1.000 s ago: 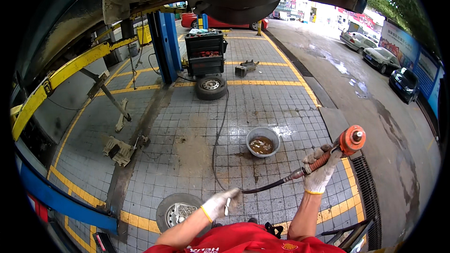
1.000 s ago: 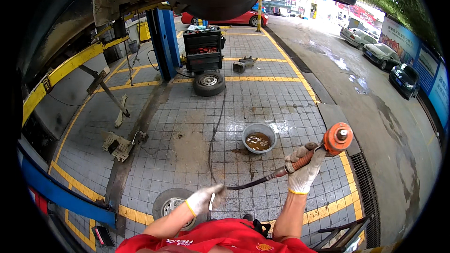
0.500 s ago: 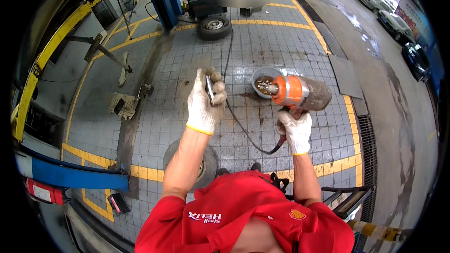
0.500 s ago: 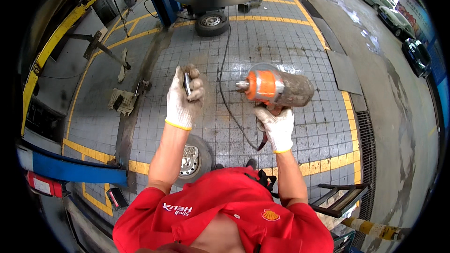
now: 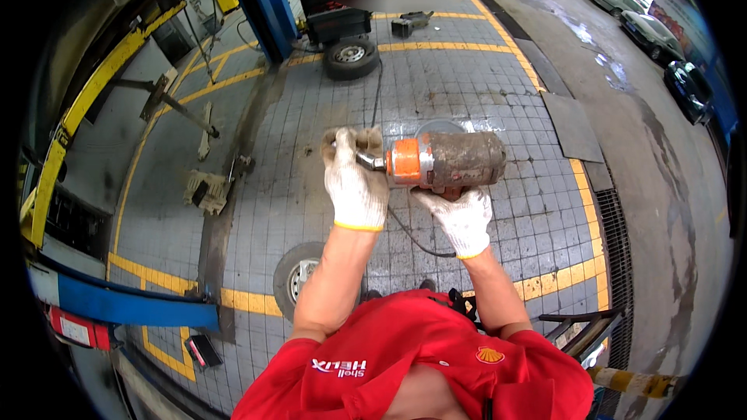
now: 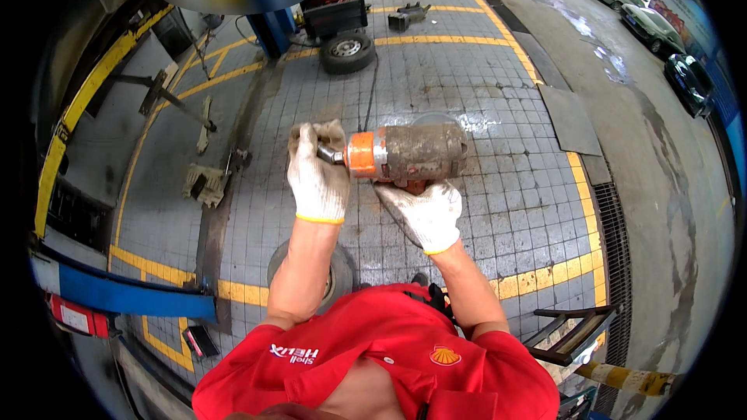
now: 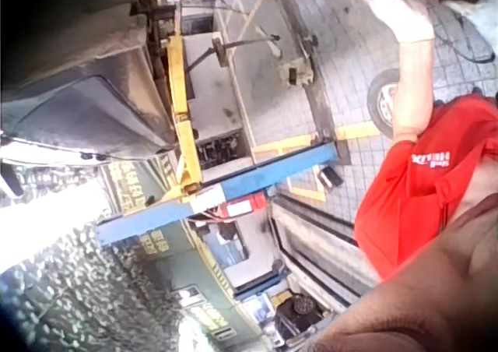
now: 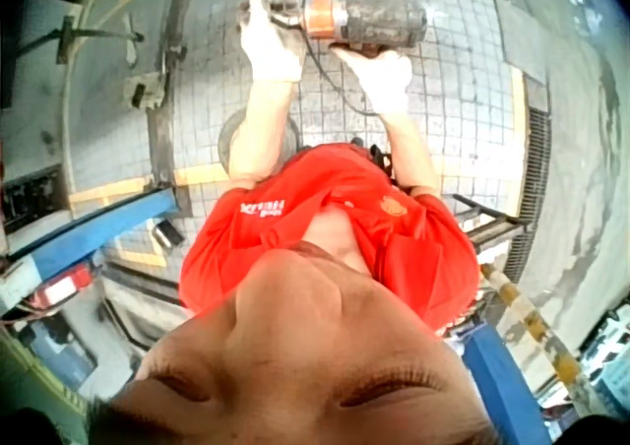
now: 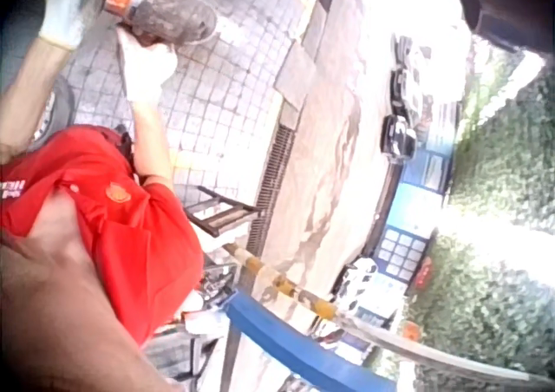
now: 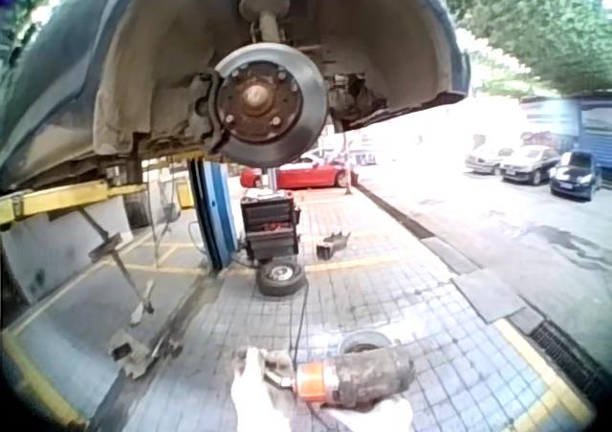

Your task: The person works on a car's brake assembly while the vehicle is raised on a lift. They use pliers to manipulate components on the brake caliper, then switch to an impact wrench to remove bolts. The person also uses a hammer to tap parts of the assembly and retrieves tools from a nearby cart.

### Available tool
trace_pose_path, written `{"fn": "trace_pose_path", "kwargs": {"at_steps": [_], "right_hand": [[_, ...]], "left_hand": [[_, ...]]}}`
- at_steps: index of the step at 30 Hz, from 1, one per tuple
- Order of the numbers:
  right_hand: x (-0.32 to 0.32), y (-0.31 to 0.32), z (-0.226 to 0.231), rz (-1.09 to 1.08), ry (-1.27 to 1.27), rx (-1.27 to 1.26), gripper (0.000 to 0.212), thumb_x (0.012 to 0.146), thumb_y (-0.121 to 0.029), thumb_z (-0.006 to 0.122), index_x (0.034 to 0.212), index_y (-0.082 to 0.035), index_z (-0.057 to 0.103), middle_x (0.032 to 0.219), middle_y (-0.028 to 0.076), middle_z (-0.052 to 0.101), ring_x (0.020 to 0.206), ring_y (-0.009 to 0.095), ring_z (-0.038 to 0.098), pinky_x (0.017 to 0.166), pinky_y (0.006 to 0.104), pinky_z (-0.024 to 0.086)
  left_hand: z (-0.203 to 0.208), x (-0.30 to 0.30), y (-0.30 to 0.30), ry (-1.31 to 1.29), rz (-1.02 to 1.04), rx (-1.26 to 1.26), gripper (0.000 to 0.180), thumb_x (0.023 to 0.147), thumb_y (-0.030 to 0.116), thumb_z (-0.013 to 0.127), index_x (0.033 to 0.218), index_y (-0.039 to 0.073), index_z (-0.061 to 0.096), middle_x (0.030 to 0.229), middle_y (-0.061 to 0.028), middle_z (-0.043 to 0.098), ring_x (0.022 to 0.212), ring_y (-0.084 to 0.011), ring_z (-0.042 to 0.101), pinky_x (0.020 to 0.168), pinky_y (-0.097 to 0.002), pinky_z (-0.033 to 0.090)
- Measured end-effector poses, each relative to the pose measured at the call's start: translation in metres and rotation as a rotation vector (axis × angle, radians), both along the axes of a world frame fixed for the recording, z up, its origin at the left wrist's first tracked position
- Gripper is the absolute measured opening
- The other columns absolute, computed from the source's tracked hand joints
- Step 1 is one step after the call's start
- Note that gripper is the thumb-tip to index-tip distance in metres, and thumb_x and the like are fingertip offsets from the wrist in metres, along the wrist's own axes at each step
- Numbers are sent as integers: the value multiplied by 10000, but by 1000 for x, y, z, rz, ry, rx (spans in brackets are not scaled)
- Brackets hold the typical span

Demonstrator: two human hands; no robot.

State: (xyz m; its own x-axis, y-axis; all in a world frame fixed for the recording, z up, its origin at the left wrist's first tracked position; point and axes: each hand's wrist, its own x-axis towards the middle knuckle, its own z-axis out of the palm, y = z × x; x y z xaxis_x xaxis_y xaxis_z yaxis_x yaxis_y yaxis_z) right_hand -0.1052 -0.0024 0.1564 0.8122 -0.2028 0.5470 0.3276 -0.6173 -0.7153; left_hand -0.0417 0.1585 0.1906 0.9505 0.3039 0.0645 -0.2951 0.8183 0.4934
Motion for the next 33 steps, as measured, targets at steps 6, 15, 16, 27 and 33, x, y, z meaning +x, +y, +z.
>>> {"fn": "trace_pose_path", "kwargs": {"at_steps": [6,15,16,27,33], "right_hand": [[16,-43,-3,-128,-29,-118,602,633,-454,962,1045,-60,770,895,129,780,791,318,768,702,401,604],[5,-134,44,-198,-82,-501,725,662,-577,918,1008,22,701,763,153,730,670,298,742,631,357,599],[2,-142,58,-179,-128,-543,730,662,-576,919,1012,26,700,759,154,730,670,297,742,629,357,599],[47,-149,205,-67,174,-807,647,783,-552,768,994,51,667,777,193,727,747,352,744,683,421,603],[82,-146,260,-155,-130,-933,712,730,-562,846,1061,35,646,824,202,730,786,356,747,705,429,608]], "left_hand": [[-10,-6,-45,-50,-5,-14,85,1063,162,604,1120,147,543,1010,-37,609,989,-233,632,1102,-534,462],[-6,19,-35,-151,-318,1326,193,892,192,819,925,36,710,720,4,685,671,-109,626,645,-295,524],[0,22,-33,-267,-325,1522,267,864,250,849,974,44,720,753,-32,697,687,-96,628,651,-296,529],[72,59,-83,-379,-98,1479,384,877,232,841,1183,37,716,972,-150,783,911,-81,705,813,-321,563],[134,95,-74,-463,-109,1312,337,874,73,824,1179,2,699,1022,-29,751,929,-80,656,851,-282,544]]}}
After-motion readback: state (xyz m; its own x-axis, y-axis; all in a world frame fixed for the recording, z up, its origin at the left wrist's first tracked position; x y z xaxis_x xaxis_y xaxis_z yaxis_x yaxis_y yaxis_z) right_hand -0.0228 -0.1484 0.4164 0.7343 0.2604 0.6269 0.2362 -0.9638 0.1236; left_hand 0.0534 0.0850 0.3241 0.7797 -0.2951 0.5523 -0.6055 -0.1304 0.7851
